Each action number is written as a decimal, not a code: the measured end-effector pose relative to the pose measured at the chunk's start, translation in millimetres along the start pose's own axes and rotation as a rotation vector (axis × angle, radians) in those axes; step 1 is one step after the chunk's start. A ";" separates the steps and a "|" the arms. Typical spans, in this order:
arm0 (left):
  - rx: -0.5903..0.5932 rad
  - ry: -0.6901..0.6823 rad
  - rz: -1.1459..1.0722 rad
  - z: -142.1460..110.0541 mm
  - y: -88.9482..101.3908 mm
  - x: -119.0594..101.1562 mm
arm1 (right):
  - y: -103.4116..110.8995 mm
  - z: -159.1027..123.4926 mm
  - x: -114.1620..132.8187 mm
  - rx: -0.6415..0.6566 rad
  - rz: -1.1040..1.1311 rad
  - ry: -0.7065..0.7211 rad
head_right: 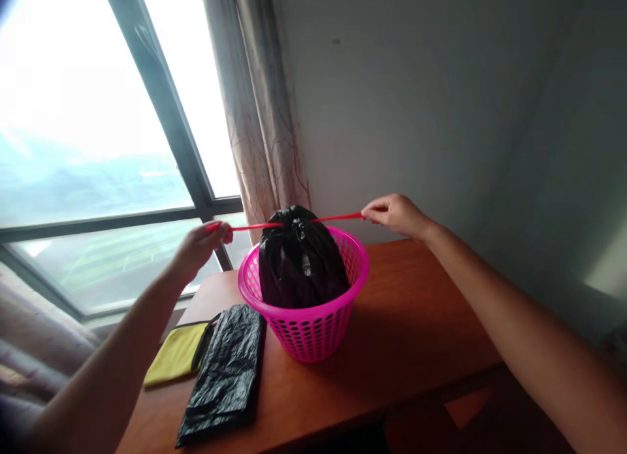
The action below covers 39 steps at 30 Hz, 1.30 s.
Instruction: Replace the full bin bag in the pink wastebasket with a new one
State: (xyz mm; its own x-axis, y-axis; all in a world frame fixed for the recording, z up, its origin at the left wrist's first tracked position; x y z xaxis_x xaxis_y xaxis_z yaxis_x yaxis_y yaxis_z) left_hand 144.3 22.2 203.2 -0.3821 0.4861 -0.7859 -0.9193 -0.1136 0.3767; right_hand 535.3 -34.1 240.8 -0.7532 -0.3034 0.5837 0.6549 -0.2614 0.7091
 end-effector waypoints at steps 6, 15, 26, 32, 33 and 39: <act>0.140 0.117 -0.014 -24.2 -14.0 30.9 | -26.5 -10.2 -32.8 0.092 -0.061 -0.040; 0.043 0.282 -0.349 -43.7 -3.1 23.5 | -54.0 8.5 63.5 0.232 -0.250 0.429; -0.142 0.433 -0.331 -194.9 -24.8 55.3 | -172.0 7.3 50.9 0.893 -0.371 0.361; 0.020 0.482 -0.357 -240.9 -60.2 57.4 | -149.2 14.0 72.3 0.638 -0.118 0.496; 0.049 0.484 -0.371 -244.6 -68.3 58.7 | -139.6 19.8 76.9 0.571 -0.074 0.490; 0.216 0.464 -0.454 -264.6 -125.7 60.0 | -68.3 64.5 95.7 0.177 0.219 0.279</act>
State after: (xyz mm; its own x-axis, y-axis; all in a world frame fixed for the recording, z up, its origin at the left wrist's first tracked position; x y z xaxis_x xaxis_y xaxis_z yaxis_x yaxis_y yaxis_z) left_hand 212.2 -163.6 -21.0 -0.0084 0.0175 -0.9998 -0.9771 0.2123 0.0120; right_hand 414.5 13.8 273.7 -0.5350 -0.5783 0.6159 0.7588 -0.0086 0.6512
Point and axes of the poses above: each hand's wrist, its own z-axis towards the middle knuckle, its own y-axis out of the back of the hand, x = y × z, the point moved 4 cm from there along z, towards the middle knuckle
